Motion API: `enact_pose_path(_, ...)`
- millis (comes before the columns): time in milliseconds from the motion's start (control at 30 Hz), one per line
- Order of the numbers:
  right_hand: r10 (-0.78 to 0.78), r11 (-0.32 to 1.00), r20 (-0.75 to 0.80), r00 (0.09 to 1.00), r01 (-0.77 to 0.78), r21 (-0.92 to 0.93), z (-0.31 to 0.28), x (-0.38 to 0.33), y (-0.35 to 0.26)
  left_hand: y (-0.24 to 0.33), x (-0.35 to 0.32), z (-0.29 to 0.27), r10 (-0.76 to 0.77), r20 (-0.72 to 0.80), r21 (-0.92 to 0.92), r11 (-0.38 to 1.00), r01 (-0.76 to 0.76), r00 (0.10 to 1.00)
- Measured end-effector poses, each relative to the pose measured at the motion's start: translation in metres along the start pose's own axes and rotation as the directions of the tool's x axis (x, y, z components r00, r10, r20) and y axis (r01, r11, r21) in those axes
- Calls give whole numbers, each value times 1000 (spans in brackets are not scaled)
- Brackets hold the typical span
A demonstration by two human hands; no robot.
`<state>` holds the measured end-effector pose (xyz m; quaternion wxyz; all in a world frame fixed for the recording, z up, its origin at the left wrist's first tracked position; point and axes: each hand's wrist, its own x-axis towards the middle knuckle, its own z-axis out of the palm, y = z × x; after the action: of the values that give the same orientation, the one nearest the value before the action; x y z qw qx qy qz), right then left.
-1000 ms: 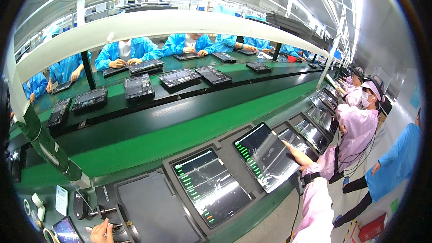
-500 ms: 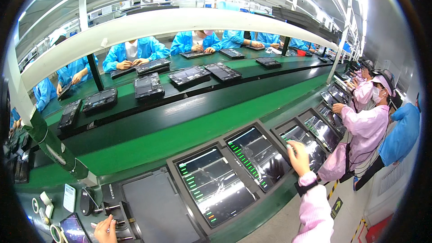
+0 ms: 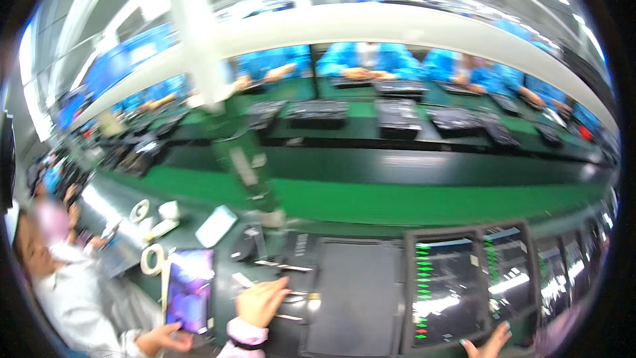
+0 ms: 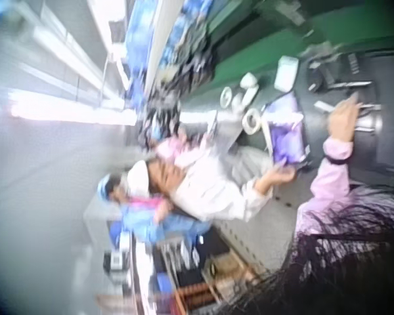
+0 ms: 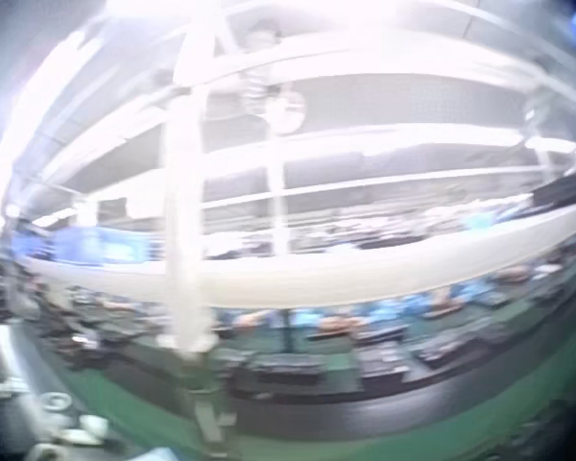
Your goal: Testing and assembling tablet computers on a factory production line.
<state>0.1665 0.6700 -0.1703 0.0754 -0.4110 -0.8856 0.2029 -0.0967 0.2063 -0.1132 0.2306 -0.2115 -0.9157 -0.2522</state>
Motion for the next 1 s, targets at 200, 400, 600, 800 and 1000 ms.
enact_pose_path(200,-57,968,-107,993,28,-251,-18,-19,-46,2,-6,2,-16,-90,-66,998,10,996)
enact_pose_path(400,-261,959,-177,949,277,66,32,92,18,2,-8,-6,-59,-87,-77,996,53,994)
enact_pose_path(600,-253,958,-171,952,271,92,23,150,-98,3,-3,0,-44,-85,-118,993,33,995)
enact_pose_path(800,-240,966,-281,929,200,-163,56,232,-178,1,-6,0,-50,-77,-103,994,42,996)
enact_pose_path(1000,-133,987,-274,953,102,-122,59,255,-230,0,-6,7,-69,-51,-118,991,63,996)
